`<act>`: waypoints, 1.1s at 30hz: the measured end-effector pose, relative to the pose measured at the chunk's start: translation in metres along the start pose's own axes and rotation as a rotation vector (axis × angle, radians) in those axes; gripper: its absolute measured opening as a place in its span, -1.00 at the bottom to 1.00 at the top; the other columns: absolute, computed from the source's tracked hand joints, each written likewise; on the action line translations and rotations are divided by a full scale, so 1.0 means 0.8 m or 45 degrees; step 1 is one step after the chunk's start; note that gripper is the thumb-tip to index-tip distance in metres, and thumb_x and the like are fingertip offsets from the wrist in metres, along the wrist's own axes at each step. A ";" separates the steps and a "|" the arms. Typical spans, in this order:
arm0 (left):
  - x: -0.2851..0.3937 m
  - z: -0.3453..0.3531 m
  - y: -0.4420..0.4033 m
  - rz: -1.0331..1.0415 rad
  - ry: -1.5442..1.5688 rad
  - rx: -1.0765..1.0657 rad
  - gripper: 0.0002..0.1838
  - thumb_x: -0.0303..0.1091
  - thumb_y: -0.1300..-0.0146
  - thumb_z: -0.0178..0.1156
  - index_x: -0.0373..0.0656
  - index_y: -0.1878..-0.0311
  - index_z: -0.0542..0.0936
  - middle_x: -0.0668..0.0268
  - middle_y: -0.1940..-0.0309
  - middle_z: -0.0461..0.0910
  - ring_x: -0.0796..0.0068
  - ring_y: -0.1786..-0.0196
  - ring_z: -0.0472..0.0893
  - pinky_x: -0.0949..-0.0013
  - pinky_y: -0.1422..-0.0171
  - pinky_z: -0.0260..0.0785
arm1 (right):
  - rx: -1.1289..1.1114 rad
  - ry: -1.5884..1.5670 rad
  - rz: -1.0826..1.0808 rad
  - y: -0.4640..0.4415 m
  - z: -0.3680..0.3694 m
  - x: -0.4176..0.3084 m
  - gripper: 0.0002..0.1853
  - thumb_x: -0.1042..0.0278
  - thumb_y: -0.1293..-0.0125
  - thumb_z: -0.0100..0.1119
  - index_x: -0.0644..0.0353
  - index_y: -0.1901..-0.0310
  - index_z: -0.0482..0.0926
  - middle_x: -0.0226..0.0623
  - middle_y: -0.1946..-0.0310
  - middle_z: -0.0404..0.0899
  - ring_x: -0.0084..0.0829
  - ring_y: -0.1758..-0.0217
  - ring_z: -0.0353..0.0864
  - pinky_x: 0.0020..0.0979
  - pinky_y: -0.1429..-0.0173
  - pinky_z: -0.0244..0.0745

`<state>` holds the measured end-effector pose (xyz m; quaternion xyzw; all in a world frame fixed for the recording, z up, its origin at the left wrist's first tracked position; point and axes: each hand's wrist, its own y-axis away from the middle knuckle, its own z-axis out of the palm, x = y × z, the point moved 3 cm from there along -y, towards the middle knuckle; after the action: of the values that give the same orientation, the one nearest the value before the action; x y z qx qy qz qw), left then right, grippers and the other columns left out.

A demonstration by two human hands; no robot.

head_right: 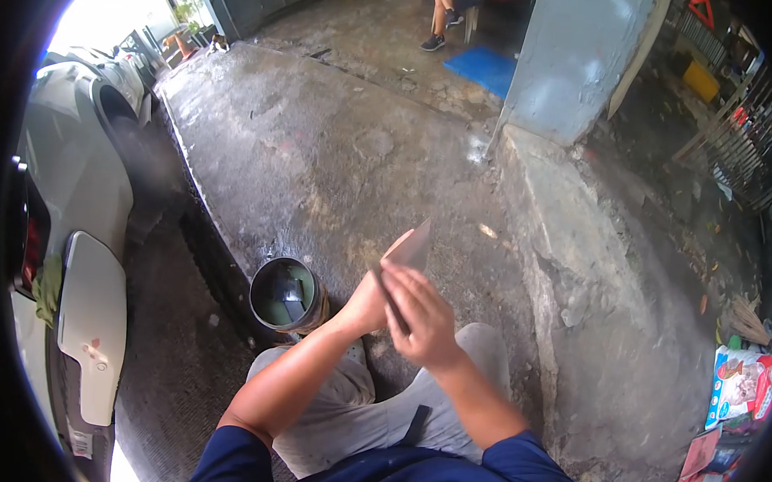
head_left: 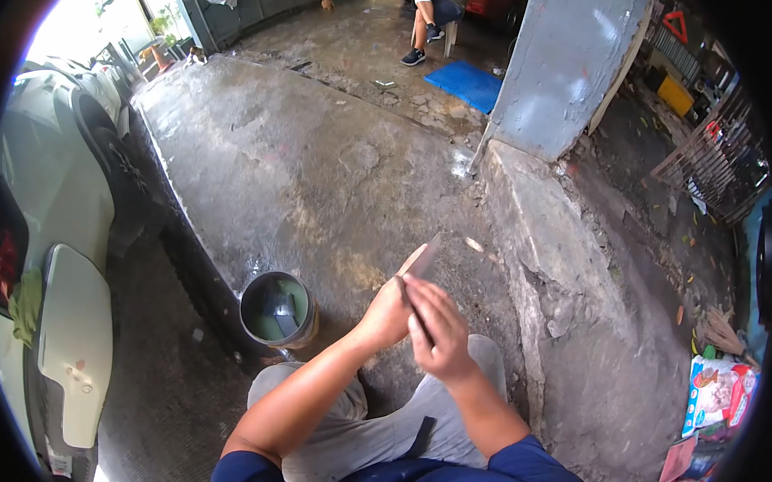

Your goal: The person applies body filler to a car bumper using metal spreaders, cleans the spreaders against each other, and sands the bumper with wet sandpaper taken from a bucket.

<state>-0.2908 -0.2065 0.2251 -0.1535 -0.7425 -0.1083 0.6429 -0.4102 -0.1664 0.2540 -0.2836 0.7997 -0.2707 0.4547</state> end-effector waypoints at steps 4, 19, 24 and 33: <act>-0.006 0.013 0.009 0.074 -0.115 -0.021 -0.15 -0.66 -0.18 0.01 -0.25 -0.62 0.16 -0.12 -0.47 0.41 0.13 -0.58 0.35 0.20 -0.63 0.17 | 0.251 -0.198 0.717 0.006 -0.002 0.102 -0.62 0.34 -0.58 0.02 0.35 -0.29 0.55 0.03 -0.19 0.65 -0.07 -0.24 0.65 -0.20 -0.31 0.51; 0.041 -0.018 0.010 0.157 -0.602 0.244 -0.71 -0.33 -0.48 0.19 -0.25 -0.15 0.65 0.00 -0.01 0.71 0.08 -0.12 0.68 0.19 -0.23 0.49 | 0.334 -0.380 0.953 0.005 -0.018 0.182 -0.33 0.08 -0.53 0.25 0.34 -0.48 0.30 0.06 -0.49 0.34 -0.11 -0.57 0.32 -0.18 -0.62 0.18; 0.012 -0.042 0.000 -0.034 0.139 0.548 -0.68 -0.23 -0.51 0.26 -0.29 -0.13 0.65 0.29 0.09 0.73 0.51 0.04 0.65 0.34 -0.11 0.50 | 0.181 -0.845 1.053 0.049 0.016 0.112 -0.27 0.18 -0.39 0.44 0.35 -0.44 0.33 -0.08 -0.37 0.45 -0.29 -0.45 0.43 -0.24 -0.54 0.26; 0.001 -0.030 0.001 -0.239 0.544 0.214 -0.65 -0.27 -0.42 0.37 -0.26 -0.16 0.67 0.33 0.03 0.74 0.55 0.02 0.65 0.36 -0.09 0.52 | 0.360 -1.741 1.359 0.041 -0.002 0.124 -0.45 0.02 -0.49 0.26 0.15 -0.36 0.48 -0.28 -0.22 0.64 -0.25 -0.29 0.61 -0.08 -0.41 0.49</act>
<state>-0.2684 -0.2143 0.2298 -0.0036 -0.6070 -0.1353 0.7831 -0.4605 -0.2127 0.1753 0.0872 0.3370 0.1108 0.9309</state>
